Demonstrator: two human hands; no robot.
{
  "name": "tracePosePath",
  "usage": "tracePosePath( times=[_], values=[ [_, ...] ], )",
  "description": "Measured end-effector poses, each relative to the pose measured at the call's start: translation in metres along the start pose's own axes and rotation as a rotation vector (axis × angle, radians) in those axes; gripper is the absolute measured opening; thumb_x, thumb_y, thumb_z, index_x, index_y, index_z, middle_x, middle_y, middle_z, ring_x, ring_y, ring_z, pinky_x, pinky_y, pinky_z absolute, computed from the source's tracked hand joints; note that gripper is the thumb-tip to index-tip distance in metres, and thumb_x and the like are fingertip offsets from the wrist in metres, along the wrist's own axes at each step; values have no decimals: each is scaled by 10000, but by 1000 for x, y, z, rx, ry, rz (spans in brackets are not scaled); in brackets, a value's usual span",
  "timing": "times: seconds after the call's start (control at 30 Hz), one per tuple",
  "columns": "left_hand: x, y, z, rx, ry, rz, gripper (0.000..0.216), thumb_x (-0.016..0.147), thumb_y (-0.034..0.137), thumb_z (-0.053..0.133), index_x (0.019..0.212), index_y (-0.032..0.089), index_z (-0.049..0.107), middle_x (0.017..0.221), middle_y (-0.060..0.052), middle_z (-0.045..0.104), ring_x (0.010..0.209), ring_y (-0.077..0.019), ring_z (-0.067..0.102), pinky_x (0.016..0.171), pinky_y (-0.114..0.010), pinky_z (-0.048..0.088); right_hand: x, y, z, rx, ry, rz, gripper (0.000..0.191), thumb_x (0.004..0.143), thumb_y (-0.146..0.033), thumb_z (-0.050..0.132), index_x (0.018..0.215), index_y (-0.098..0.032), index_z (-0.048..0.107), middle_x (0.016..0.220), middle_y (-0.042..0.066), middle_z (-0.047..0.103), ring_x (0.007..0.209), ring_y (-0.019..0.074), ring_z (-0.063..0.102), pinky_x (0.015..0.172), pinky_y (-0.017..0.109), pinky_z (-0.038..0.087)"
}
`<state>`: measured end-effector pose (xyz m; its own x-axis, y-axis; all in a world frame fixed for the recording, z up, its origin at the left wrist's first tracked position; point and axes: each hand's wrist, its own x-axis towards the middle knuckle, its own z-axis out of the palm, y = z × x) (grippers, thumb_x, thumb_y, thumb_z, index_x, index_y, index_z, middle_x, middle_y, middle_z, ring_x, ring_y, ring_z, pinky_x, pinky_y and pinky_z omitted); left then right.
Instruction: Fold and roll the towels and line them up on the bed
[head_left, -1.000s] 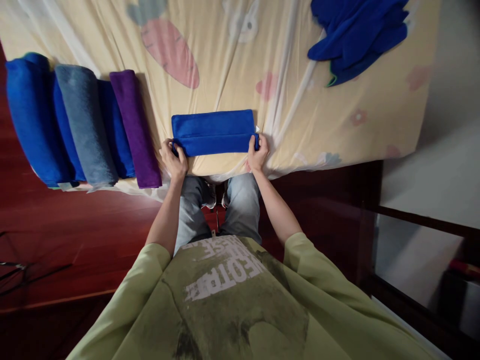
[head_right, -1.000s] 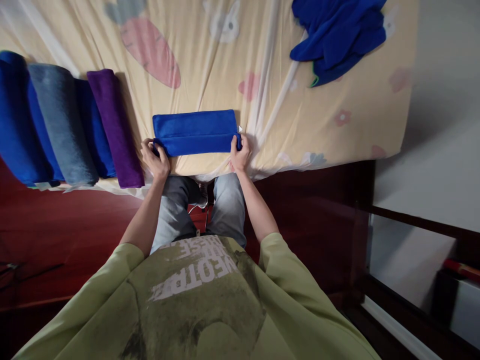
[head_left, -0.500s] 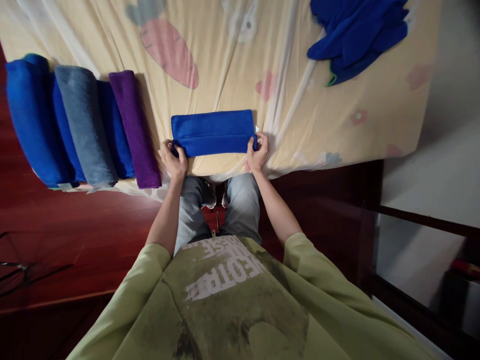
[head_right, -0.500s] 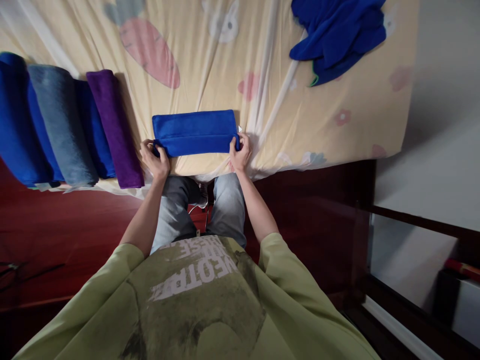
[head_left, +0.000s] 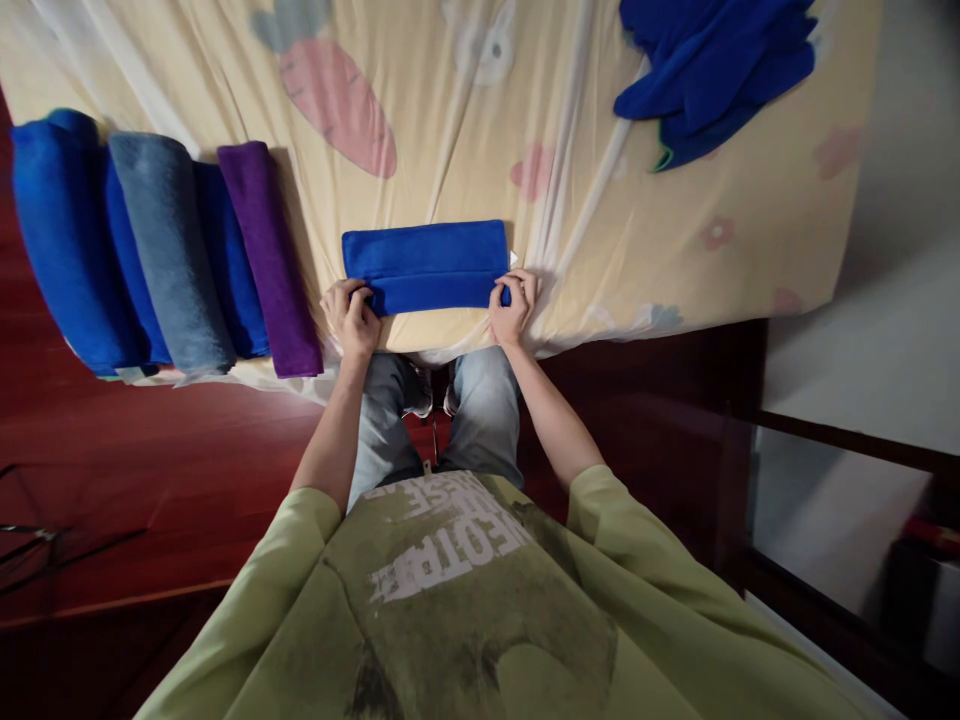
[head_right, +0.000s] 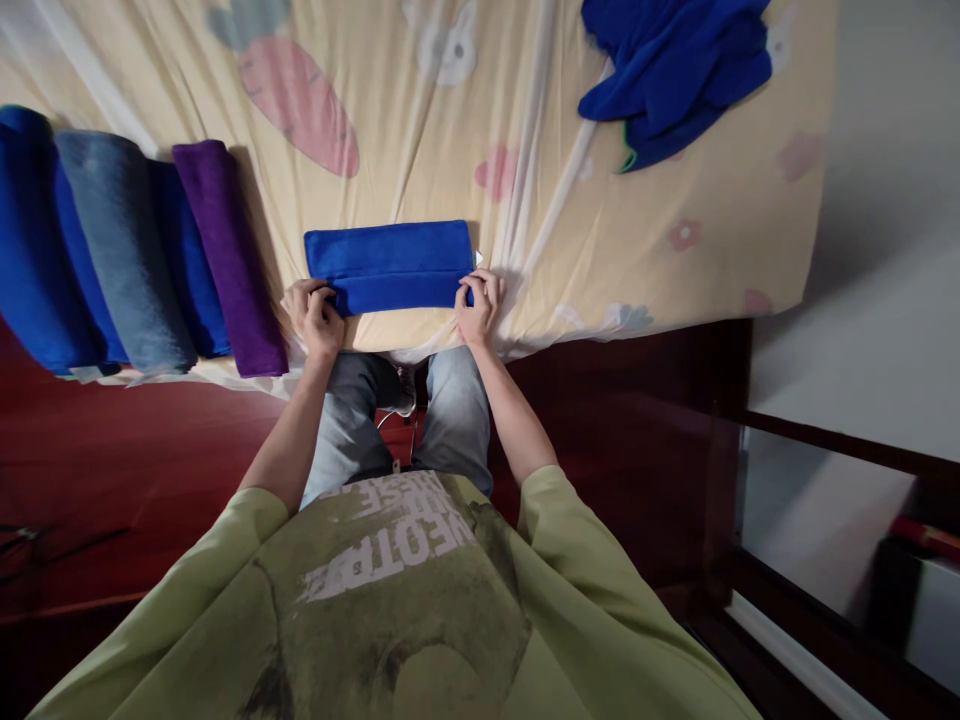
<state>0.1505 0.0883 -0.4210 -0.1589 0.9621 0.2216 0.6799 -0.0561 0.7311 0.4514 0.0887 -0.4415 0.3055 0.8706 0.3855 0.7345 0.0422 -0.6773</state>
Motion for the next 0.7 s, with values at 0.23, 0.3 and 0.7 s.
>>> tracePosePath(
  times=[0.23, 0.3, 0.7],
  values=[
    [5, 2, -2, -5, -83, 112, 196, 940, 272, 479, 1013, 234, 657, 1189, -96, 710, 1308, -296, 588, 1181, -571, 334, 6, -8, -8, 14, -102, -73, 330, 988, -209, 400, 1005, -221, 729, 1088, 90, 705, 1194, 244, 611, 1131, 511, 465],
    [6, 6, -4, 4, -93, 132, 220, 937, 309, 495, 1068, 235, 654, 1233, -95, 703, 1332, -300, 573, 1194, -572, 322, 7, -10, -12, 26, -127, -87, 303, 963, -213, 427, 1036, -223, 721, 1120, 87, 711, 1227, 256, 594, 1143, 519, 452],
    [8, 9, -9, 69, -230, 249, 529, 818, 504, 659, 1263, 225, 594, 1460, -119, 597, 1433, -371, 433, 1210, -602, 283, 9, -13, -23, 72, -197, -160, 382, 705, -114, 522, 1057, -232, 612, 1254, 60, 672, 1317, 276, 540, 1179, 530, 415]
  ],
)
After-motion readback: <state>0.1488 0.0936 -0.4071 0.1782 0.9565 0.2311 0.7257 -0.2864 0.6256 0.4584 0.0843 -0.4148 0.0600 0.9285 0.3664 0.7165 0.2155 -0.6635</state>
